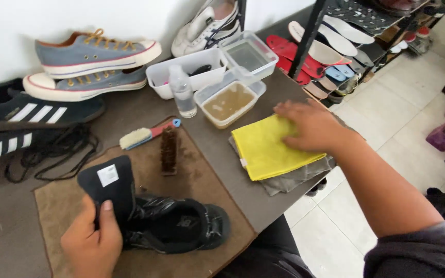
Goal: The person cleans a black sneaker by first wiping it with a yellow cloth, then spraying a clear liquid onto a brush and scrubbing the shoe's upper and side panels. The person repeatedly dips the brush into a container of cleaning solution and scrubs the shoe, then wipes the shoe again with the yellow cloth.
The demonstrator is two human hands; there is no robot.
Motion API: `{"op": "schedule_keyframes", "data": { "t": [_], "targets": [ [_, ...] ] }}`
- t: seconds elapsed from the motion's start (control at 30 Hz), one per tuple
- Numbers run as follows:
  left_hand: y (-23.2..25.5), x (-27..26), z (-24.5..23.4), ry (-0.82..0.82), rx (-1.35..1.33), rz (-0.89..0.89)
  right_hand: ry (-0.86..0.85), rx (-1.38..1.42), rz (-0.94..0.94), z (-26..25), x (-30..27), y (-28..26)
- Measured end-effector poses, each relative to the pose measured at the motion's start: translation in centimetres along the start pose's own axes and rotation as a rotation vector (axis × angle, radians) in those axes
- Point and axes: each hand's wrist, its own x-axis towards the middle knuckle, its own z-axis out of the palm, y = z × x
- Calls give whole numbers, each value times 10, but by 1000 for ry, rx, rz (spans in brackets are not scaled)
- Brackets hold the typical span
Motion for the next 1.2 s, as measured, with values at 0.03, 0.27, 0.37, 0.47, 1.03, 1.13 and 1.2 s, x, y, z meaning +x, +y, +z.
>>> {"op": "schedule_keyframes", "data": {
  "t": [0.03,0.27,0.37,0.47,1.03,1.13,1.2],
  "targets": [
    [4,1,-1,0,-1,8,5,4,5,1,2,1],
    [3,0,2,0,-135,-38,-154,-279,24,-24,3,-31],
    [3,0,-3,-29,-94,-15,-315,-175,97,-48,-2,-49],
    [4,1,-3,-22,-97,-18,-370,90,124,-61,-4,-47],
    [-7,3,-13,74,-267,69,422,461,-1289,-66,36,-263],
    [-16,-1,-19,111,-267,34,465,598,-1294,-39,51,-283],
    [-20,-13,-21,121,-268,-7,633,460,-1132,-37,47,-292]
  ]
}}
